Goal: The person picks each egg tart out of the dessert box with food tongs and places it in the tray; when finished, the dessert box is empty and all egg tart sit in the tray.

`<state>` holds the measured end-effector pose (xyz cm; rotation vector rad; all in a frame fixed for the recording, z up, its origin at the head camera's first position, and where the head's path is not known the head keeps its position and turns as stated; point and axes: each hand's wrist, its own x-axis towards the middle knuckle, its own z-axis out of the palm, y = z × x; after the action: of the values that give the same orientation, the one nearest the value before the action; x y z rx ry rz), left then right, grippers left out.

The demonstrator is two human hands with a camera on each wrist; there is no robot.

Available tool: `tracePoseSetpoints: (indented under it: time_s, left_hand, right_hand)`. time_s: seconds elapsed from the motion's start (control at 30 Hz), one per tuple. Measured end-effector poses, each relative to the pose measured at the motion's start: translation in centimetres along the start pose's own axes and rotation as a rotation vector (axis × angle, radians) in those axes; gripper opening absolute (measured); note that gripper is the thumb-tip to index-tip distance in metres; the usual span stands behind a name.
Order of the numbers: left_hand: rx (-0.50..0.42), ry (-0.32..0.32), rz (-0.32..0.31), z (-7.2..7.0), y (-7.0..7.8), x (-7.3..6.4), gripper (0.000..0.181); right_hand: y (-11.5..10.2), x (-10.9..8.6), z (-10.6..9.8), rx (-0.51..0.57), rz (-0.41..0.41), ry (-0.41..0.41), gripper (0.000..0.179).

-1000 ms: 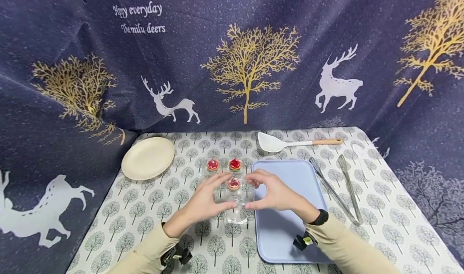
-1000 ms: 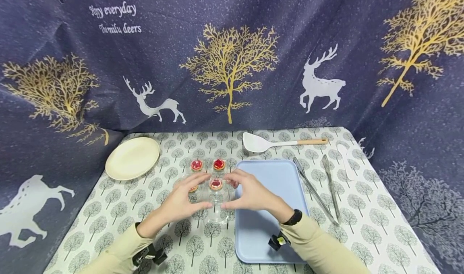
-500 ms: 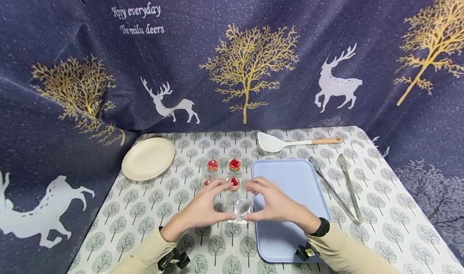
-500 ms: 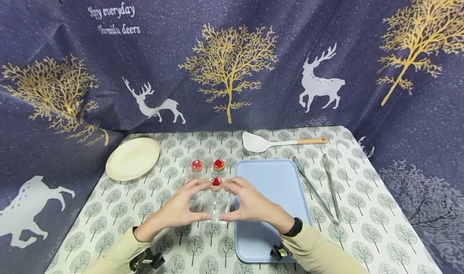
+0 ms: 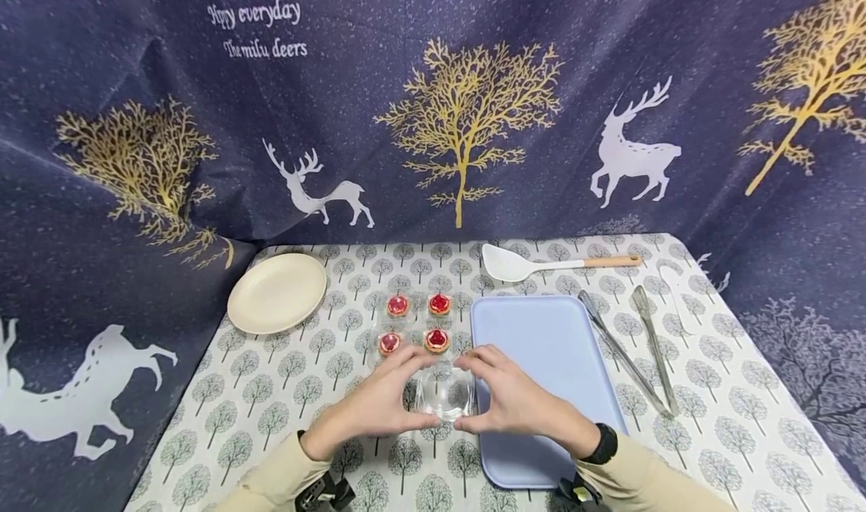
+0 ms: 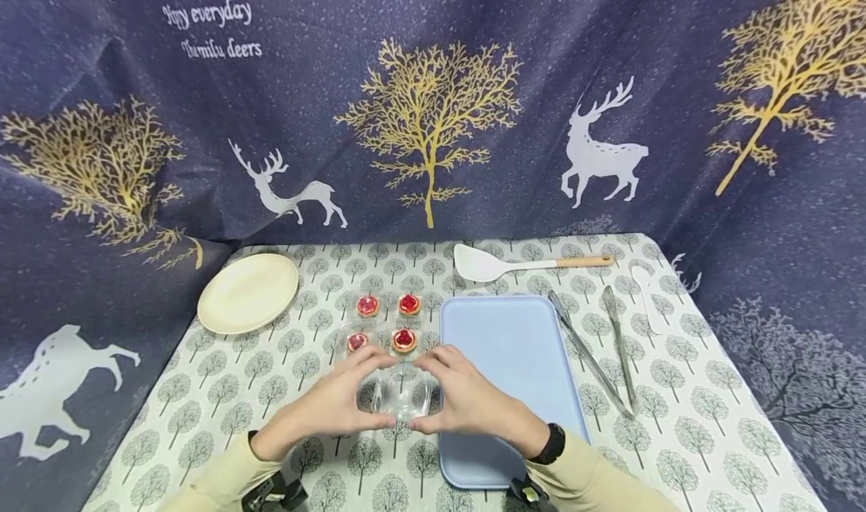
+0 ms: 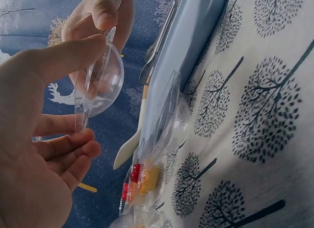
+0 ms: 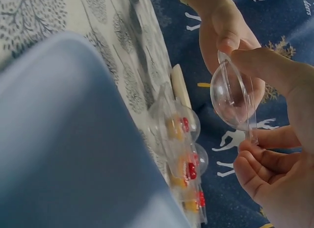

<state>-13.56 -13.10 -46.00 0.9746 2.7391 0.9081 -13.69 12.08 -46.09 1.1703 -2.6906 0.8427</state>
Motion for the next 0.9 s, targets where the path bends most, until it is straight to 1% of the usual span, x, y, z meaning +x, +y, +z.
tracePoseSetpoints:
  time_s: [0.13, 0.3, 0.47, 0.67, 0.9]
  left_hand:
    - [0.025, -0.028, 0.005, 0.3, 0.0, -0.3, 0.084]
    - [0.042, -0.046, 0.010, 0.6, 0.0, -0.6, 0.083]
    - [0.068, -0.047, 0.039, 1.2, -0.2, -0.8, 0.082]
    - [0.104, -0.041, 0.071, 1.9, -0.2, -1.1, 0.084]
    - [0.204, -0.036, 0.109, 2.6, -0.1, -1.6, 0.084]
  right_hand:
    - [-0.2, -0.4, 0.4, -0.011, 0.001, -0.011, 0.081]
    - [-0.4, -0.8, 1.0, -0.006, -0.032, 0.009, 0.081]
    - [-0.4, -1.3, 1.5, -0.026, -0.065, 0.030, 0.081]
    - [-0.5, -1.8, 2.0, -0.059, -0.084, 0.025, 0.081]
    - [-0.6, -2.2, 2.6, -0.093, -0.134, 0.026, 0.081]
